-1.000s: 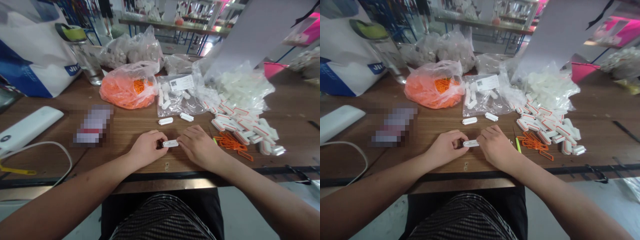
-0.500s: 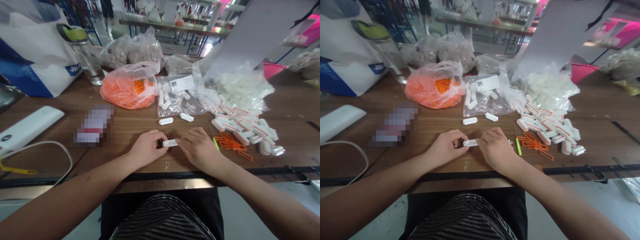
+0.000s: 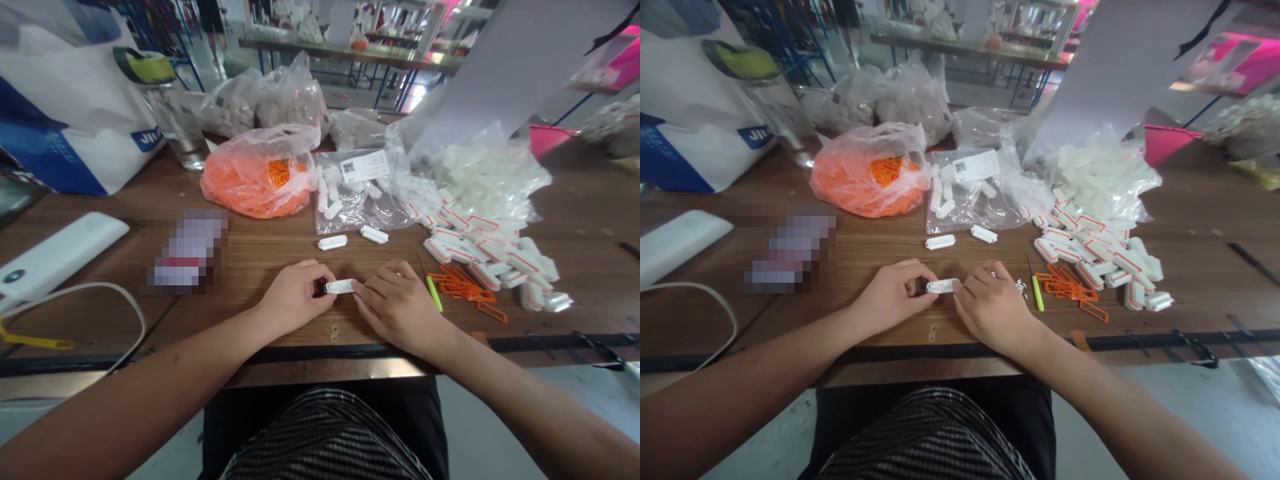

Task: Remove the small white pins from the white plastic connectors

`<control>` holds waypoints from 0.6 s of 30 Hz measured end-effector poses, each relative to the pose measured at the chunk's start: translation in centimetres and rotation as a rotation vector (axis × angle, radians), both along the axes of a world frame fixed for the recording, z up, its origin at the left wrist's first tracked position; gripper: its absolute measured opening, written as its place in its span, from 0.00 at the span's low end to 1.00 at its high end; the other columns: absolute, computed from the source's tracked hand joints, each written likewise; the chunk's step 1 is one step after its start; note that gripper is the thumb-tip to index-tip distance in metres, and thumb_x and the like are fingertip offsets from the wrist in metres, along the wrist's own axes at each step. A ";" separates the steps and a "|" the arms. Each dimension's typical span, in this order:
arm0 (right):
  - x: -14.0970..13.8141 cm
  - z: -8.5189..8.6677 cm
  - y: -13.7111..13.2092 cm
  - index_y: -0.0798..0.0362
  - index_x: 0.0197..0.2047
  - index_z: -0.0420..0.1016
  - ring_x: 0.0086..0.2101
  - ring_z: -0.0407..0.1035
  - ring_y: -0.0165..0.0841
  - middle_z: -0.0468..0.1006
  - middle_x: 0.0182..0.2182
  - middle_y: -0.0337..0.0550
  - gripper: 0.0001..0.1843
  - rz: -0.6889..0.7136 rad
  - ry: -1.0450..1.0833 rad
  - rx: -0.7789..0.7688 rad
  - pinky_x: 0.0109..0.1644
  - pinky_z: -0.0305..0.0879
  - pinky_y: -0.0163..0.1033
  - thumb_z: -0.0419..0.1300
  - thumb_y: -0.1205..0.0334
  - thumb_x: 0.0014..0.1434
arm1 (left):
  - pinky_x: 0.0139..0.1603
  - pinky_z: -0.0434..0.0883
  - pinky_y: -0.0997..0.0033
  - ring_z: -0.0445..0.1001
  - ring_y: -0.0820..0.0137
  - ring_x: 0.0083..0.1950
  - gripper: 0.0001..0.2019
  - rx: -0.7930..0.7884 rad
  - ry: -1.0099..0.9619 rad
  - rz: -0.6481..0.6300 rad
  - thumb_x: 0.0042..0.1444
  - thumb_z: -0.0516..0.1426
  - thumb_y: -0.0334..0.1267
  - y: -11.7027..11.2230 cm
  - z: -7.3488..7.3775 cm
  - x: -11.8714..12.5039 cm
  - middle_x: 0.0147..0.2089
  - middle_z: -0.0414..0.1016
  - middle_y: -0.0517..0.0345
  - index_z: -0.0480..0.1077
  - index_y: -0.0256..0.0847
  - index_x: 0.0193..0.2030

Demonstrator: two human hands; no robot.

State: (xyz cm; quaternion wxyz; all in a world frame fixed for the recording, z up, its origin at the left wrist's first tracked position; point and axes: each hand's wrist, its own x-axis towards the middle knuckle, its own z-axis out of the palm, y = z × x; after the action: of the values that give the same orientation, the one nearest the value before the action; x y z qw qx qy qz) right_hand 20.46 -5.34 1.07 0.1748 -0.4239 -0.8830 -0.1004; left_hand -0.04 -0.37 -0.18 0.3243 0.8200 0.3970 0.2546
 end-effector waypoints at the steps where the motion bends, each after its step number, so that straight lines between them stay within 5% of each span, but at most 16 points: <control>1: 0.0 0.0 0.0 0.58 0.40 0.79 0.30 0.69 0.35 0.80 0.27 0.44 0.12 -0.026 0.024 -0.008 0.43 0.58 0.44 0.54 0.66 0.64 | 0.32 0.63 0.73 0.64 0.75 0.26 0.03 -0.002 0.004 -0.002 0.50 0.61 0.31 0.0 0.0 0.0 0.28 0.67 0.64 0.74 0.40 0.33; 10: -0.1 -0.3 0.2 0.59 0.45 0.79 0.31 0.71 0.35 0.80 0.28 0.46 0.14 -0.052 0.119 -0.117 0.42 0.60 0.44 0.53 0.67 0.63 | 0.30 0.61 0.74 0.63 0.75 0.26 0.04 0.032 0.023 -0.024 0.51 0.61 0.32 0.3 -0.2 -0.2 0.25 0.64 0.65 0.74 0.41 0.34; 14: 4.4 1.0 0.4 0.55 0.42 0.79 0.33 0.73 0.35 0.81 0.33 0.46 0.13 -0.148 0.163 -0.104 0.40 0.61 0.41 0.53 0.69 0.62 | 0.29 0.61 0.75 0.62 0.76 0.25 0.04 0.017 0.024 -0.017 0.51 0.60 0.32 0.4 -0.4 -0.3 0.26 0.65 0.65 0.74 0.41 0.34; 18: 9.7 1.8 0.3 0.53 0.38 0.79 0.26 0.69 0.34 0.77 0.26 0.43 0.14 -0.151 -0.259 -0.127 0.34 0.58 0.40 0.53 0.73 0.58 | 0.30 0.61 0.74 0.62 0.76 0.25 0.04 0.003 0.032 -0.011 0.50 0.60 0.32 0.3 -0.3 -0.3 0.26 0.64 0.65 0.74 0.41 0.35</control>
State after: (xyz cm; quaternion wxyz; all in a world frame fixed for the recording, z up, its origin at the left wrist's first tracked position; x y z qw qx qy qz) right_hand 30.21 -5.02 2.83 0.0242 -0.4829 -0.8683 -0.1110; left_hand -0.33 -0.03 -0.52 0.3179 0.8267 0.3971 0.2402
